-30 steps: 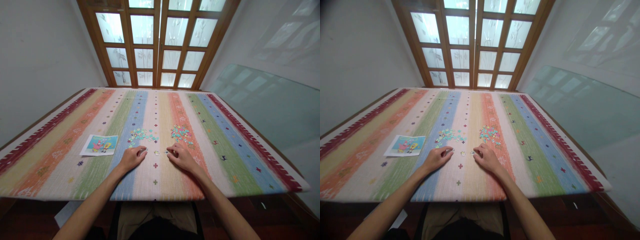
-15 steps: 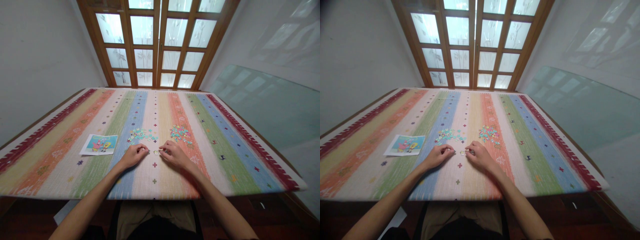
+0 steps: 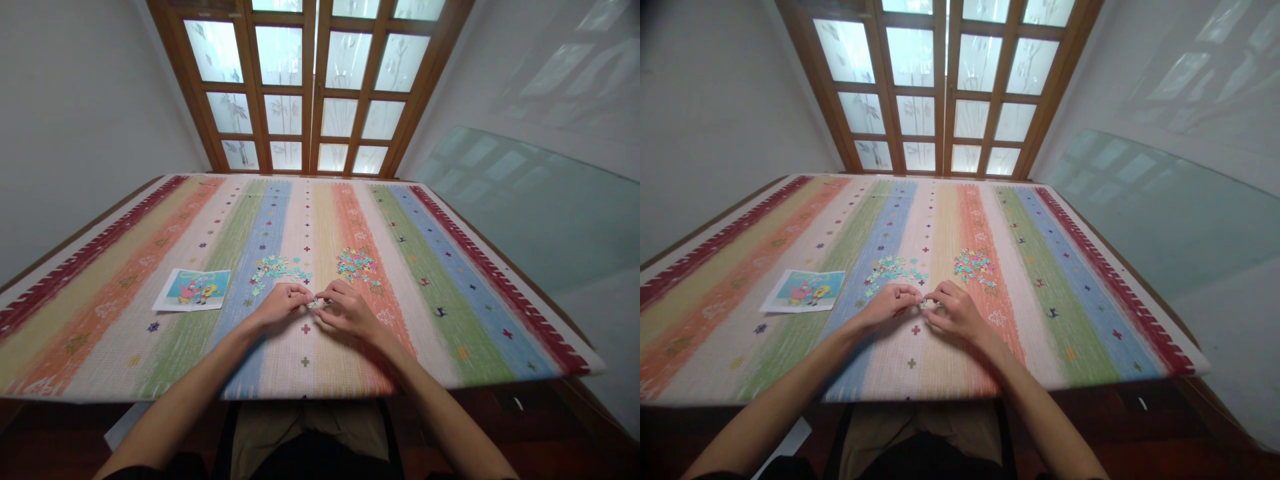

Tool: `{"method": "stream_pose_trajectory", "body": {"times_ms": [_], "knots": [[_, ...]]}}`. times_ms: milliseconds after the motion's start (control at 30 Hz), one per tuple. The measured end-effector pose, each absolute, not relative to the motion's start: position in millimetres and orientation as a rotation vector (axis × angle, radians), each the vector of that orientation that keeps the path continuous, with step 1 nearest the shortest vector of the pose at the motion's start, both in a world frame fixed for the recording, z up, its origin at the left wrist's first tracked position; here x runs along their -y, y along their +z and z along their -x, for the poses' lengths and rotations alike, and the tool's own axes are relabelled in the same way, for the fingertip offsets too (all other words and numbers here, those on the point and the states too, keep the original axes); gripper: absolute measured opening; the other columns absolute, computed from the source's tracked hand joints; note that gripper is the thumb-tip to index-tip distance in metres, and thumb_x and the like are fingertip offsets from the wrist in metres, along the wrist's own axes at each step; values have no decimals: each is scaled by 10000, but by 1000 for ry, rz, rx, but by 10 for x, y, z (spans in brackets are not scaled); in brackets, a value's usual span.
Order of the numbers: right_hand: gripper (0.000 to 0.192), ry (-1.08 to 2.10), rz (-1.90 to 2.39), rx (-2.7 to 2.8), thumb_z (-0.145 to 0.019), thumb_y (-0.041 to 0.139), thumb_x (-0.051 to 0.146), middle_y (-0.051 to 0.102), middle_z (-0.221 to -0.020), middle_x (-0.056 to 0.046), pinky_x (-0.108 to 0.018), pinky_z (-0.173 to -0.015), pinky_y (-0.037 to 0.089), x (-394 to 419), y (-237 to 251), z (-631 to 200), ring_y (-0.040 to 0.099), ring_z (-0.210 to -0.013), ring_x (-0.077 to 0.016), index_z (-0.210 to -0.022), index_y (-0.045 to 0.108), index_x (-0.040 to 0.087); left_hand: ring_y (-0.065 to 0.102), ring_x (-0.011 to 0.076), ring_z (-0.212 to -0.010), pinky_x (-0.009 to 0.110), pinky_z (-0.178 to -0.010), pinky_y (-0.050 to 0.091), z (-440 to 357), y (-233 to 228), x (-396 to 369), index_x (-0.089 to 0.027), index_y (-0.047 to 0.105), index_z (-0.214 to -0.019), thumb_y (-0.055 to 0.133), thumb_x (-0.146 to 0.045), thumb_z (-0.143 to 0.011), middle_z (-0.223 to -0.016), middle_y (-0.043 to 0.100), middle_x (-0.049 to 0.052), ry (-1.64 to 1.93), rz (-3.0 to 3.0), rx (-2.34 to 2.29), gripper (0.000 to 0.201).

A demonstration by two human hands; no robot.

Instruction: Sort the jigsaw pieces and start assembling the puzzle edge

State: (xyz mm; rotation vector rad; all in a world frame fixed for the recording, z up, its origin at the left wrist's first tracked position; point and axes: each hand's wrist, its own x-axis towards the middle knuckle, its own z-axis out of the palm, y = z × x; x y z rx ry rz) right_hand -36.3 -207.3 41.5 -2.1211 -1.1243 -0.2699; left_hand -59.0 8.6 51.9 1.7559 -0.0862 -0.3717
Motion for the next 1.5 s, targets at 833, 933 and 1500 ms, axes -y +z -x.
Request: {"method": "stream_pose_trajectory", "body": {"times_ms": [833, 933, 1500], "knots": [[80, -318, 2317, 1085, -888, 678, 240, 612, -907, -85, -360, -762, 450, 2010, 208, 328, 552, -858, -226, -918, 725, 184, 577, 300, -1157, 490, -941, 428, 971, 183, -243, -206, 662, -1213, 599, -256, -948, -1301, 675, 96, 450, -2526, 867, 276], [86, -318, 2331, 1079, -893, 667, 242, 607, -903, -87, -358, -757, 450, 2014, 216, 348, 550, -853, -228, -916, 724, 183, 577, 296, -1168, 486, -948, 424, 981, 173, -236, -207, 645, -1264, 586, -265, -959, -1333, 663, 98, 457, -2527, 882, 316], [76, -284, 2288, 1083, -911, 661, 194, 610, -896, -73, -348, -768, 442, 1982, 217, 340, 552, -864, -219, -941, 731, 190, 596, 288, -1138, 479, -928, 409, 968, 153, -268, -220, 676, -1244, 551, -265, -988, -1316, 689, 71, 467, -2559, 904, 288]]}}
